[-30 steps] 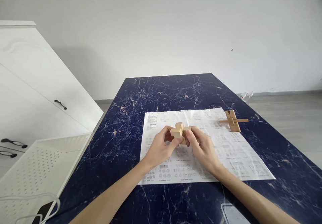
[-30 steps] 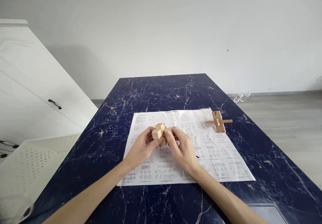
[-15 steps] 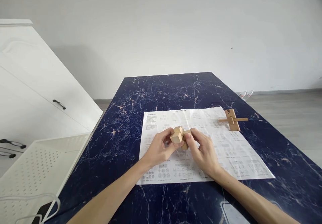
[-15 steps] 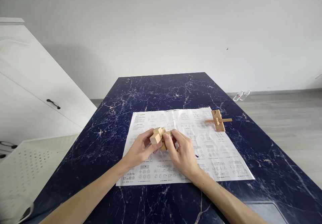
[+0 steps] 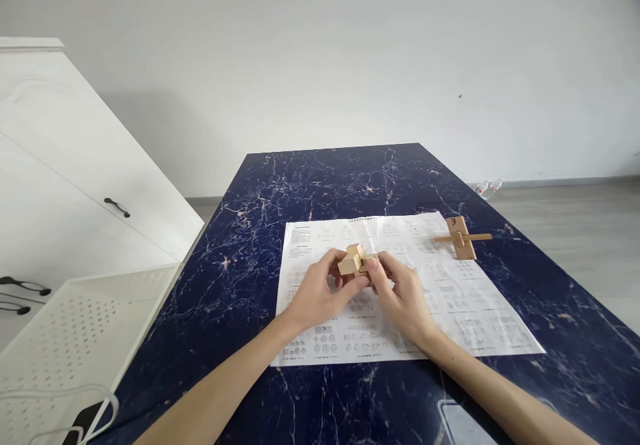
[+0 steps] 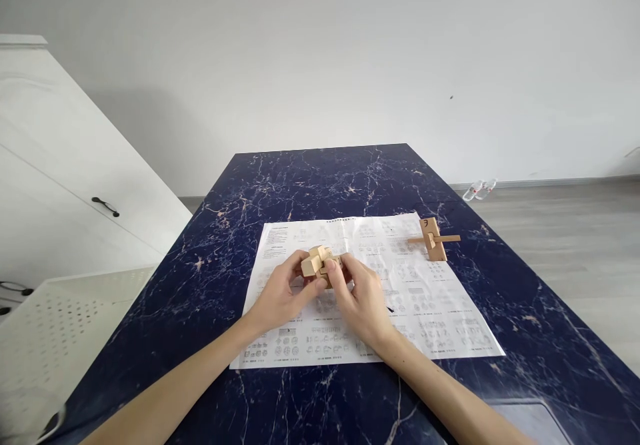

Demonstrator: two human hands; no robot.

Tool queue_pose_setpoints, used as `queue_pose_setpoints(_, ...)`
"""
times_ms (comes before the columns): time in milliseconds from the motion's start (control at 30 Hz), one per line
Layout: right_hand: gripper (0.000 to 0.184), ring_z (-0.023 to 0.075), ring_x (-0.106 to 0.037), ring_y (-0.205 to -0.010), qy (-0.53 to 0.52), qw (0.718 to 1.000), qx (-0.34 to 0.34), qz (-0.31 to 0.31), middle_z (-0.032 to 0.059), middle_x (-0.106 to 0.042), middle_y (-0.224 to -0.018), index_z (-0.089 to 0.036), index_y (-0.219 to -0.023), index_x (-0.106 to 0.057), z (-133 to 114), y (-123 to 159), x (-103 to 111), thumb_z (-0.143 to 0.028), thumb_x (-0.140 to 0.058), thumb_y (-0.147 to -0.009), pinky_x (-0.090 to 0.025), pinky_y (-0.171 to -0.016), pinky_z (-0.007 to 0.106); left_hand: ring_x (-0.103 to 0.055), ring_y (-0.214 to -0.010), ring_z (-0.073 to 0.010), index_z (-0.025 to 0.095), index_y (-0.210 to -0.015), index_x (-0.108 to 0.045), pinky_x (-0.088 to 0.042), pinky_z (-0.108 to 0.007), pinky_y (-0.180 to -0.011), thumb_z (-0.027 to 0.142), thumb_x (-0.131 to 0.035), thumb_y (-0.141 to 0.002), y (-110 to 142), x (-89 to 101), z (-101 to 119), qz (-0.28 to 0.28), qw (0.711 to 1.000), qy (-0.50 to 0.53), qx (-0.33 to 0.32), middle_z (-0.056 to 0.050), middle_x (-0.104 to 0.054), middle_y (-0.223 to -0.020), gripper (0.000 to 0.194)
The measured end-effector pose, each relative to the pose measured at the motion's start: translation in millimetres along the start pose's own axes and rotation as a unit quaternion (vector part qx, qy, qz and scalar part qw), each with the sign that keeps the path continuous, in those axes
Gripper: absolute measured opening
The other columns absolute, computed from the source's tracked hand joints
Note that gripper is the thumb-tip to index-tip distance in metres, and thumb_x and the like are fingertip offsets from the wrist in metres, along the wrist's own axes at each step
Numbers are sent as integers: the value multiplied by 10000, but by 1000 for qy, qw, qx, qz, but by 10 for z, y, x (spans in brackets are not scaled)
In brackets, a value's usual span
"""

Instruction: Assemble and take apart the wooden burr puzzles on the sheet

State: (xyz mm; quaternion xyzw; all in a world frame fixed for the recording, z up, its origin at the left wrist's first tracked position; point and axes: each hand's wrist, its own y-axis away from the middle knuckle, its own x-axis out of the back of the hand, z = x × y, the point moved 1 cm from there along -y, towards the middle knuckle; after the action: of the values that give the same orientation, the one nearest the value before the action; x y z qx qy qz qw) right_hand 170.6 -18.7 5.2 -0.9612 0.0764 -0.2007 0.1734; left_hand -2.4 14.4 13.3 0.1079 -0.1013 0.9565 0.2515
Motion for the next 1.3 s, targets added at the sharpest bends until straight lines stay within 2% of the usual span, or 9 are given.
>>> queue_pose_setpoints(133, 440, 135, -450, -553, 17, 1000, -6, 13, -40, -505, -611, -237, -709, -444, 8, -43, 36, -460, -481, -1087, -349, -547, 286, -621, -864, -178, 265, -1452, -409, -533, -347, -762, 319, -870, -805, 29, -32, -26, 58, 997, -52, -11, -70, -648, -1176, 797)
queue_pose_setpoints(233, 451, 135, -446, -552, 36, 999, 1, 16, -41, -501, -604, -237, -698, -431, 15, -44, 40, -464, -495, -1083, -347, -555, 290, -643, -928, -195, 314, -1521, -382, -548, -339, -733, 343, -912, -778, 37, -31, -42, 64, 993, -90, -41, -104, -587, -1357, 914)
queue_pose_setpoints(367, 431, 145, -491, -581, 60, 998, 5, 0, -24, -560, -638, -228, -718, -495, 21, -9, 10, -465, -517, -1077, -380, -588, 296, -661, -1057, -230, 352, -1494, -433, -579, -381, -844, 367, -887, -831, 48, -16, -40, 70, 984, -147, -74, -83, -570, -1442, 804)
queue_pose_setpoints(500, 431, 159, -530, -604, 40, 999, 4, -25, -5, -595, -662, -219, -758, -565, 33, 15, 1, -498, -512, -1083, -398, -599, 305, -655, -1200, -272, 309, -1401, -514, -544, -456, -1028, 352, -832, -888, 60, -6, 8, 73, 979, -166, -92, -68, -650, -1370, 605)
queue_pose_setpoints(633, 458, 154, -537, -582, -57, 998, -21, -20, -11, -580, -675, -218, -867, -584, 63, -15, 39, -513, -357, -1136, -437, -613, 309, -656, -1233, -280, 283, -1372, -553, -520, -478, -1086, 347, -862, -863, 35, 21, 58, 73, 992, -79, -71, -75, -679, -1352, 599)
queue_pose_setpoints(800, 318, 155, -553, -582, -70, 996, -48, -20, -9, -621, -804, -224, -1129, -548, 69, -62, 73, -534, -498, -1083, -401, -512, 282, -595, -1355, -296, 310, -1401, -585, -460, -492, -1172, 339, -885, -853, -8, 68, 85, 13, 997, 66, -41, -86, -634, -1460, 625)
queue_pose_setpoints(1000, 351, 173, -567, -623, 31, 997, 21, -66, -5, -624, -718, -220, -969, -615, 17, -60, 83, -461, -407, -1117, -431, -636, 313, -601, -1283, -291, 306, -1354, -679, -472, -456, -1122, 382, -951, -768, -42, 123, 33, -10, 994, 105, -40, -84, -636, -1360, 650)
queue_pose_setpoints(1167, 393, 164, -532, -579, 55, 994, 41, -88, -15, -588, -679, -242, -817, -508, 48, -62, 75, -441, -360, -1123, -400, -603, 303, -619, -1232, -290, 278, -1341, -697, -472, -467, -1109, 441, -940, -771, -38, 144, -6, -35, 990, 135, -1, -86, -657, -1274, 641)
queue_pose_setpoints(1300, 449, 156, -443, -516, 58, 994, 44, -87, -32, -500, -602, -253, -748, -446, 66, -47, 62, -495, -350, -1114, -341, -547, 302, -611, -1241, -286, 309, -1339, -704, -456, -475, -1130, 450, -910, -807, -21, 151, 7, -45, 991, 121, -22, -75, -647, -1284, 588)
